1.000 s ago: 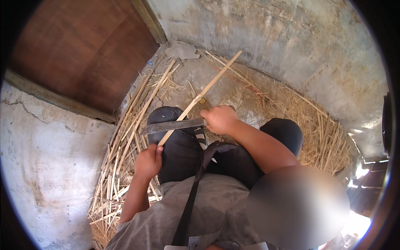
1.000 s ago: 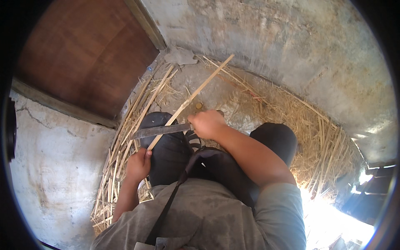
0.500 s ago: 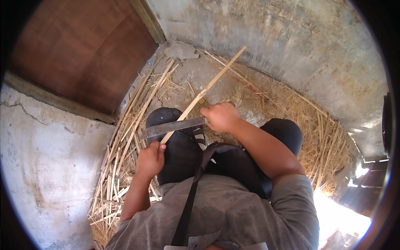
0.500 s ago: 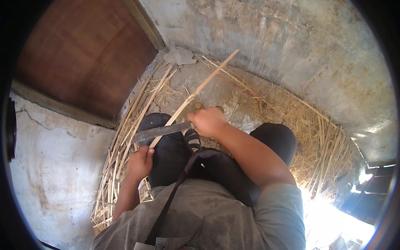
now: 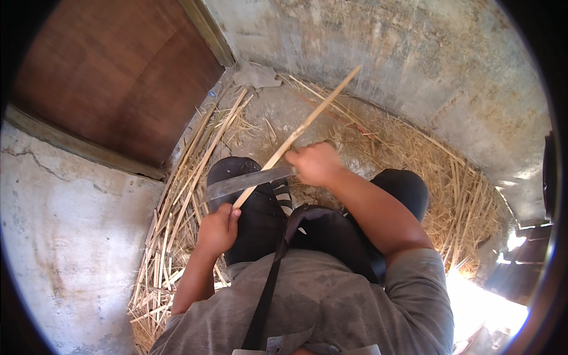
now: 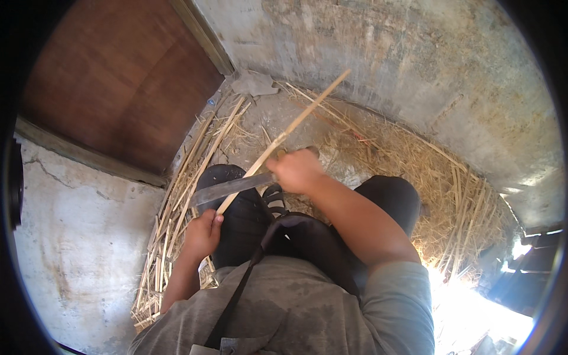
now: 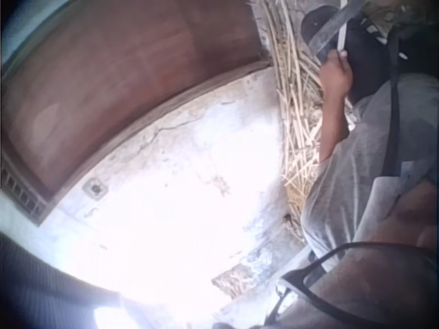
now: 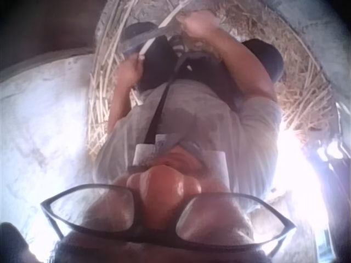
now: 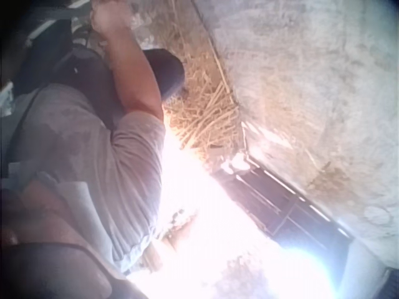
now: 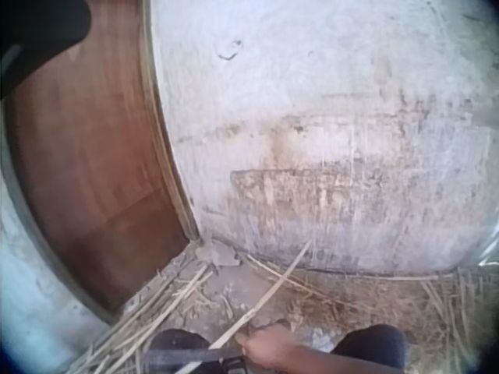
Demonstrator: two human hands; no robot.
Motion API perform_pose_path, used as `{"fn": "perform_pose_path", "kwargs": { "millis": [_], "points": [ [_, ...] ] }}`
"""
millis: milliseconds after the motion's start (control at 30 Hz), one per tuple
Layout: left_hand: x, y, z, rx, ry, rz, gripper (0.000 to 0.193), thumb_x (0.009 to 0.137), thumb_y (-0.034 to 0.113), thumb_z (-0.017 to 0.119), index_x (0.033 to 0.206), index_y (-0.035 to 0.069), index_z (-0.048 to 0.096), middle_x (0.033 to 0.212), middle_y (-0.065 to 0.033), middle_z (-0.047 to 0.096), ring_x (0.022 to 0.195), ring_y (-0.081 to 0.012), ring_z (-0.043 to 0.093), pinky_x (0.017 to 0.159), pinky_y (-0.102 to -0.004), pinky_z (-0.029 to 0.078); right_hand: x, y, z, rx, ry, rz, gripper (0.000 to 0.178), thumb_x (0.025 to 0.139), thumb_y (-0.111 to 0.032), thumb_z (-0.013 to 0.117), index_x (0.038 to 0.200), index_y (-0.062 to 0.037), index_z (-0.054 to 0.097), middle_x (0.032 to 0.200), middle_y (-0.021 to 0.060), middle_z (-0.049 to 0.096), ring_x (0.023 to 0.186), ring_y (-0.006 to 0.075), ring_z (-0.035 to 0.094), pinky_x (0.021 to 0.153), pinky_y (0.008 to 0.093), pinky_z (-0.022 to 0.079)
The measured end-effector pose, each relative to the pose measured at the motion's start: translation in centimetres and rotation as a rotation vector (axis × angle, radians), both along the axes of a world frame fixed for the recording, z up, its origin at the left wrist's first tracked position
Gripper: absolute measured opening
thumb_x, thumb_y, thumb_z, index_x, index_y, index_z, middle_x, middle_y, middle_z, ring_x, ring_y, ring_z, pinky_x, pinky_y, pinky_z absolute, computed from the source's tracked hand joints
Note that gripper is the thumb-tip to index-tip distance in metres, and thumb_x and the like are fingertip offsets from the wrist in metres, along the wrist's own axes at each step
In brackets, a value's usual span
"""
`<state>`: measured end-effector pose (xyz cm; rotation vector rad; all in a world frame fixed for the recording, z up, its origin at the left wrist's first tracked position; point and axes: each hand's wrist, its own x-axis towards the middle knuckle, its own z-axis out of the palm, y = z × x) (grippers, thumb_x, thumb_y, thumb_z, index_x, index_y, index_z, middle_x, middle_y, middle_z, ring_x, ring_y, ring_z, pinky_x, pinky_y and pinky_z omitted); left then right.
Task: The person sits on the floor and uses a knife to shave a long, thin bamboo stick held in their left hand. They repeatedly scrape the blade along the stick's length to smooth or thin it, with shavings falling onto the floor.
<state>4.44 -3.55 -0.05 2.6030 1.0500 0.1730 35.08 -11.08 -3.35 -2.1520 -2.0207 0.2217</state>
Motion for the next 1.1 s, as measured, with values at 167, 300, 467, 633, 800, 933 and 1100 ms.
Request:
{"fn": "perform_pose_path", "kwargs": {
  "millis": [167,300,467,633,800,933,1100],
  "points": [
    [0.0,0.3,0.4,-0.023,0.001,0.016,0.025,0.102,0.027,0.057,0.094,0.004,0.058,0.07,-0.0255,0.064,0.069,-0.0489,0.064,0.062,-0.0569,0.049,6.2,0.1,-1.9,-0.018,0.153,-0.325,0.028,0.08,-0.02,0.068,0.107,-0.0112,0.068,0.093,0.0187,0.073,0.09,0.0382,0.072,0.079,0.0518,0.057],
    [-0.5,-0.1,-0.1,-0.048,-0.045,0.043,0.023,0.103,0.026,0.057,0.094,0.004,0.057,0.068,-0.0247,0.063,0.067,-0.0479,0.064,0.06,-0.0548,0.049,3.9,-0.2,-0.7,0.094,0.31,-0.362,0.03,0.082,-0.021,0.068,0.11,-0.0117,0.067,0.095,0.0175,0.074,0.091,0.0384,0.072,0.08,0.0505,0.058],
    [0.0,0.1,-0.2,-0.03,-0.107,0.01,0.024,0.103,0.027,0.057,0.095,0.004,0.058,0.068,-0.0235,0.063,0.066,-0.0477,0.064,0.058,-0.0536,0.048,0.8,-0.3,0.7,0.031,0.075,-0.05,0.029,0.082,-0.022,0.068,0.11,-0.0122,0.069,0.095,0.0156,0.074,0.09,0.0373,0.072,0.08,0.0506,0.058],
    [-1.1,-0.2,0.5,-0.042,-0.056,0.019,0.023,0.102,0.026,0.058,0.095,0.004,0.059,0.069,-0.0237,0.063,0.067,-0.0474,0.064,0.059,-0.0537,0.048,7.5,0.5,-1.4,0.023,0.193,-0.345,0.029,0.081,-0.022,0.068,0.108,-0.0118,0.069,0.092,0.0161,0.074,0.089,0.0371,0.072,0.079,0.0505,0.058],
    [-2.0,-0.4,-0.3,-0.11,-0.106,0.085,0.022,0.102,0.025,0.058,0.096,0.004,0.058,0.071,-0.0239,0.064,0.069,-0.0481,0.064,0.06,-0.0536,0.048,4.1,-0.5,-1.6,0.161,0.275,-0.386,0.03,0.08,-0.021,0.068,0.108,-0.0115,0.069,0.088,0.0175,0.073,0.086,0.0375,0.072,0.077,0.0501,0.058],
    [-0.9,-0.3,0.4,-0.094,-0.088,0.031,0.021,0.103,0.025,0.058,0.097,0.004,0.058,0.071,-0.0236,0.064,0.069,-0.0485,0.064,0.06,-0.0522,0.049,2.3,-0.1,0.4,0.049,0.15,-0.092,0.031,0.08,-0.02,0.068,0.111,-0.0128,0.069,0.09,0.0177,0.073,0.087,0.0368,0.072,0.077,0.0502,0.058],
    [-2.1,-0.5,0.8,-0.134,-0.081,0.034,0.024,0.103,0.027,0.058,0.095,0.004,0.059,0.067,-0.0221,0.061,0.064,-0.0468,0.063,0.057,-0.0483,0.048,6.3,0.0,-1.8,-0.004,0.179,-0.378,0.032,0.081,-0.02,0.068,0.112,-0.0134,0.069,0.091,0.0169,0.073,0.089,0.0363,0.072,0.077,0.0501,0.057]
  ]
}}
